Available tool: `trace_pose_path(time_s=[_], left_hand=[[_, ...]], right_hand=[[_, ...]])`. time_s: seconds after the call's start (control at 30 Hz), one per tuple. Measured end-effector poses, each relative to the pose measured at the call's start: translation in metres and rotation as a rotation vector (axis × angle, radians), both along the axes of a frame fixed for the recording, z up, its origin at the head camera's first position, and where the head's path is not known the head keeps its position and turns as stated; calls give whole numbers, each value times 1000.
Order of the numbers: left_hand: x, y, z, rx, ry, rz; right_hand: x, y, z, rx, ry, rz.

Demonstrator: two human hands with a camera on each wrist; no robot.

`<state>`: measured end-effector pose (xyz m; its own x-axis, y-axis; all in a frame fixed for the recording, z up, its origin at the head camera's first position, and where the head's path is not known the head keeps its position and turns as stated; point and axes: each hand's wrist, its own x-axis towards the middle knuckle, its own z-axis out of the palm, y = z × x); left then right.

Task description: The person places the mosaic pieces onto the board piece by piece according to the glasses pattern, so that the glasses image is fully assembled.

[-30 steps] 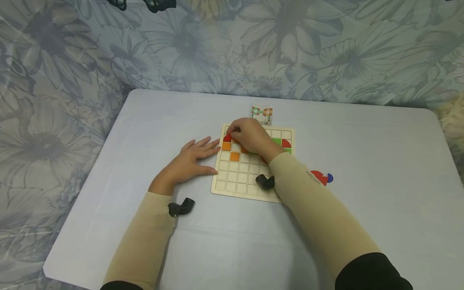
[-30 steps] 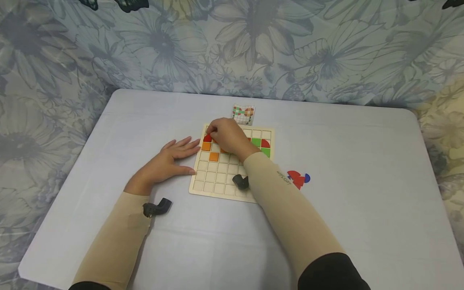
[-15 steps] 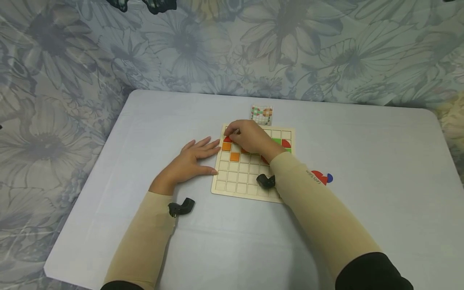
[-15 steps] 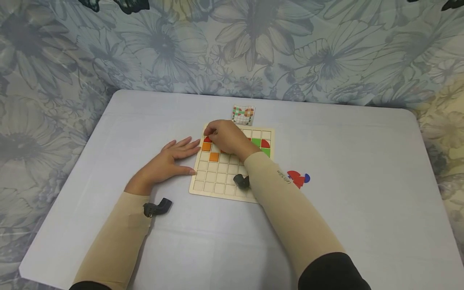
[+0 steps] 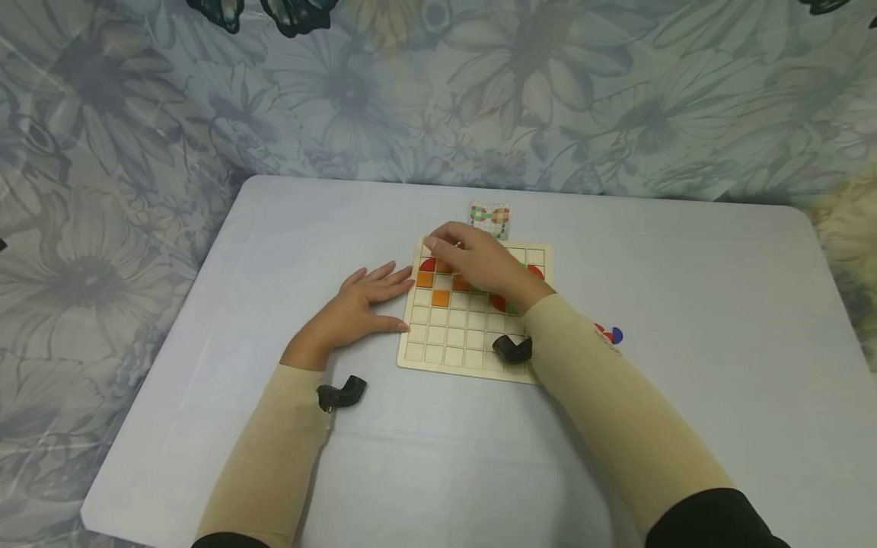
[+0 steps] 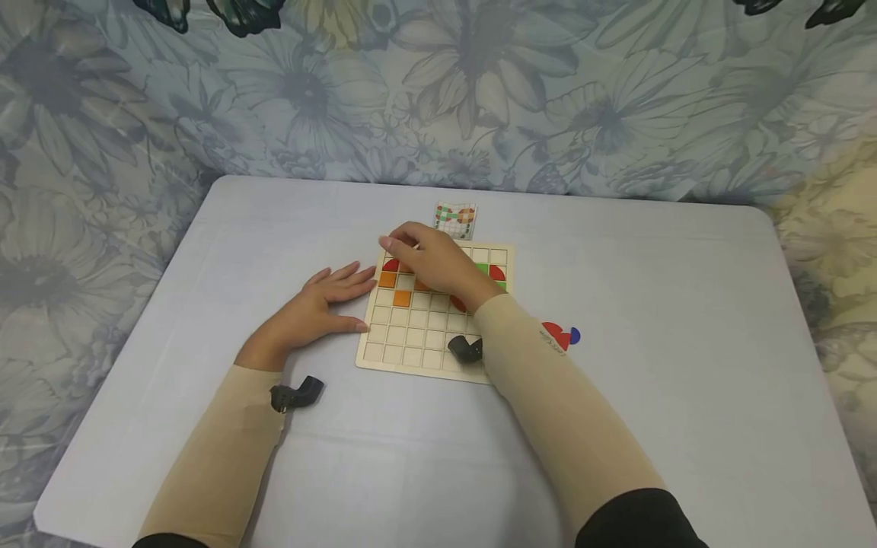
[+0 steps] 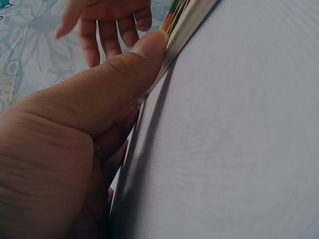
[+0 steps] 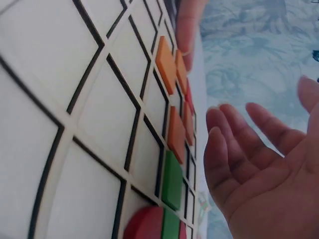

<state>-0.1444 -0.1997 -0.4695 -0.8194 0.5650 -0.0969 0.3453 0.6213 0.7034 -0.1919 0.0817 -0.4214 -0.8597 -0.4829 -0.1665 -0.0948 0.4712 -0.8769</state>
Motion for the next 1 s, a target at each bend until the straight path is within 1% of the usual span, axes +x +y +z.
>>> trace_pose_path(time_s=[0.2, 0.27, 0.47, 0.63, 0.77, 0.83, 1.0], left_hand=[[0, 0, -2, -4, -1, 8], [-1, 0, -2, -8, -1, 10], [0, 1, -2, -9, 4, 8], [0, 1, -3, 6, 7, 5], [0, 0, -3, 6, 5, 6], [0, 0, -3, 3, 4, 7], [0, 0, -2, -2, -1, 13]], right_hand=[[10, 14, 6, -169, -69, -11], [14, 20, 8, -200, -74, -5], [29, 39, 15, -257, -47, 2], [42, 58, 16, -330, -27, -13], [53, 77, 15, -372, -6, -33], [59, 87, 14, -403, 5, -37], [74, 113, 8, -442, 36, -72]])
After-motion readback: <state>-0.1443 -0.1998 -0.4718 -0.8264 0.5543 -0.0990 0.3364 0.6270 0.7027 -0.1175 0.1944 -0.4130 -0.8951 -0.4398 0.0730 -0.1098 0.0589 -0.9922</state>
